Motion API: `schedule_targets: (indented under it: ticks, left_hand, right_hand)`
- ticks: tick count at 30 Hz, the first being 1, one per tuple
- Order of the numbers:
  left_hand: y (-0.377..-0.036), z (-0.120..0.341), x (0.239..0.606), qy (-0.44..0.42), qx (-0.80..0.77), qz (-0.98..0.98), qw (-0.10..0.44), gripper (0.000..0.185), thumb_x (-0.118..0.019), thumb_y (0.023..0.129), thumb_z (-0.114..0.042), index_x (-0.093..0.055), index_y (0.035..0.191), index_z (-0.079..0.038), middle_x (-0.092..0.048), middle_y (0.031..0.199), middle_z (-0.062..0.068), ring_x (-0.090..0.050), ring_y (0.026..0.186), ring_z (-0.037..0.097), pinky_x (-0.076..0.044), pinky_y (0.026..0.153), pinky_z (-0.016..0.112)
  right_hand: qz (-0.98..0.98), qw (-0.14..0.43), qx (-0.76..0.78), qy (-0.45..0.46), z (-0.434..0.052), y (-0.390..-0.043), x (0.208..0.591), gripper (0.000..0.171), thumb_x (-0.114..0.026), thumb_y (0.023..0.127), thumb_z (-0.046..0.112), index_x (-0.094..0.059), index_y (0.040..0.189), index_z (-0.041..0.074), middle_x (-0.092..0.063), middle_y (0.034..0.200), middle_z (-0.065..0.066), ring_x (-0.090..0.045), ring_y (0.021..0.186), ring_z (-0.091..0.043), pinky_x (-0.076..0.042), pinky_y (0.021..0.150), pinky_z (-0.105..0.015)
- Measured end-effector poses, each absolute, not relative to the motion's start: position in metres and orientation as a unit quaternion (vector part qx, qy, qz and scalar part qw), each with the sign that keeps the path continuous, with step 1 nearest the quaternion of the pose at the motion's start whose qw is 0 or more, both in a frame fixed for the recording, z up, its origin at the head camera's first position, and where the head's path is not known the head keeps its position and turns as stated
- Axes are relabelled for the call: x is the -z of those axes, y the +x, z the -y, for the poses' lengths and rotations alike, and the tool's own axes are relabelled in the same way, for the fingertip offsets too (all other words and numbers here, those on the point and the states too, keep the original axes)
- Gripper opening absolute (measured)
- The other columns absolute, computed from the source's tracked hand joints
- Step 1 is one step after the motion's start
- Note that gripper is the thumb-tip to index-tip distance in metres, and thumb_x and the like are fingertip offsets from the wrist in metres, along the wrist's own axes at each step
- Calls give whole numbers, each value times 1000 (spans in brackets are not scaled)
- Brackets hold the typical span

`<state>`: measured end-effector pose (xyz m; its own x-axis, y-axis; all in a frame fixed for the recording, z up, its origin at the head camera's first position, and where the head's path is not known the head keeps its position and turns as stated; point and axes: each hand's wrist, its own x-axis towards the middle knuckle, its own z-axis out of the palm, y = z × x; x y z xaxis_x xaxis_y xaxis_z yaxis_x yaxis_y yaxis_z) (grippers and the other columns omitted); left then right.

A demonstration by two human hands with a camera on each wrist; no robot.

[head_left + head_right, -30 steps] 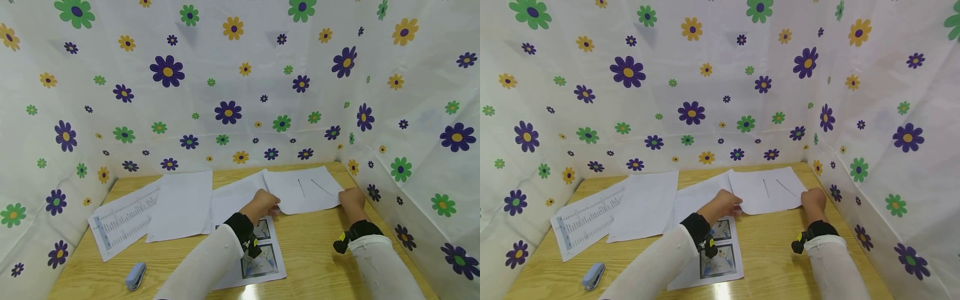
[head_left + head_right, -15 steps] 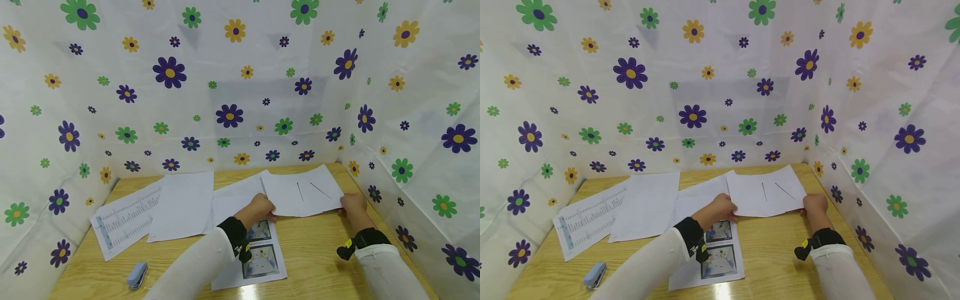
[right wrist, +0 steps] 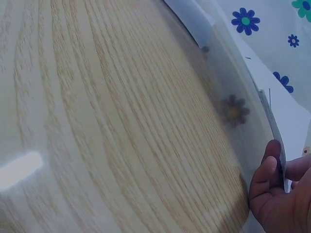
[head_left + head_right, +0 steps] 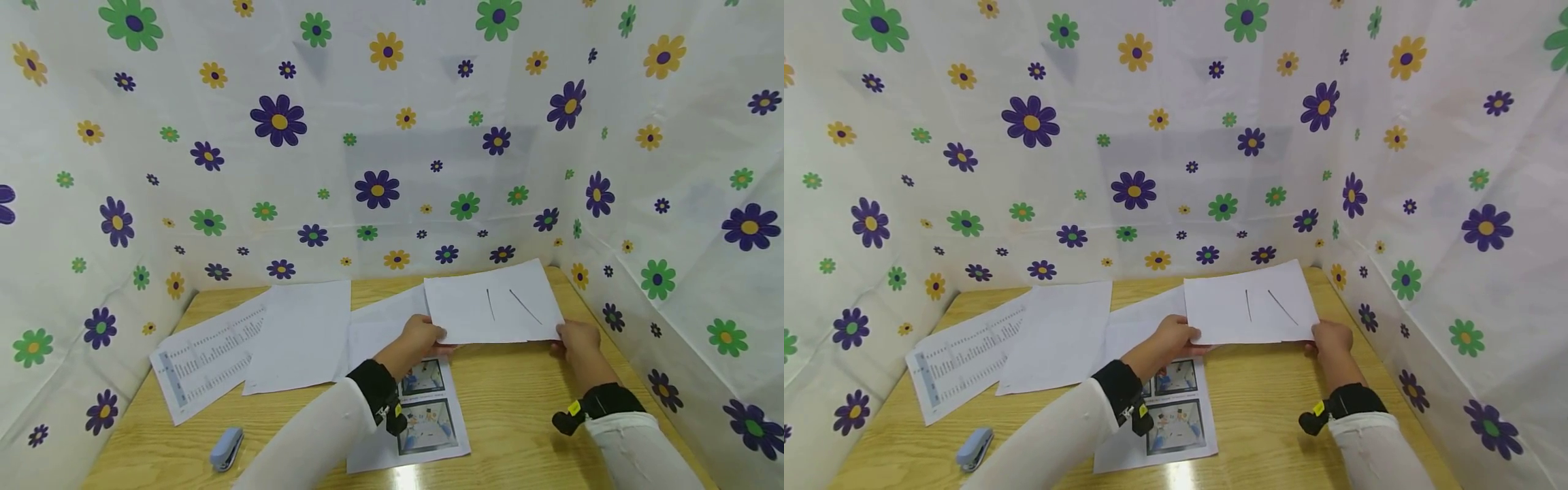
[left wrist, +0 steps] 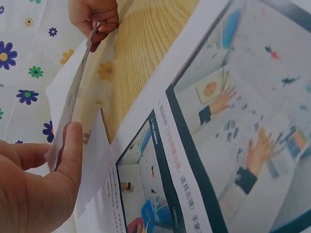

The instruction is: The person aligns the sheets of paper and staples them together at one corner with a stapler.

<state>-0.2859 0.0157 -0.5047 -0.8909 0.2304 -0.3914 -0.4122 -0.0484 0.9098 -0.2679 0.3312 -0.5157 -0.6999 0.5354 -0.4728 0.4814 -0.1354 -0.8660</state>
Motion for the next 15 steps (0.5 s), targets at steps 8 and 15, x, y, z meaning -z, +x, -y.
schedule_targets:
  ticks: [8, 15]
  left_hand:
    - [-275, -18, 503, -80, -772, -598, 199, 81, -65, 102, -18, -13, 158, 6, -54, 140, 30, -75, 99, 36, -61, 85, 41]
    - [-270, -32, 503, -105, -821, -534, 174, 69, -69, 100, -30, -30, 147, 1, -62, 122, 28, -71, 108, 40, -57, 94, 45]
  right_hand:
    - [625, 36, -675, -389, -325, -261, 516, 51, -53, 100, 5, -46, 151, -2, -52, 123, -18, -57, 61, -14, -57, 56, -25]
    - [606, 43, -704, -369, -314, -260, 513, 51, -50, 102, 4, -44, 153, 0, -49, 130, -17, -57, 65, -12, -56, 58, -23]
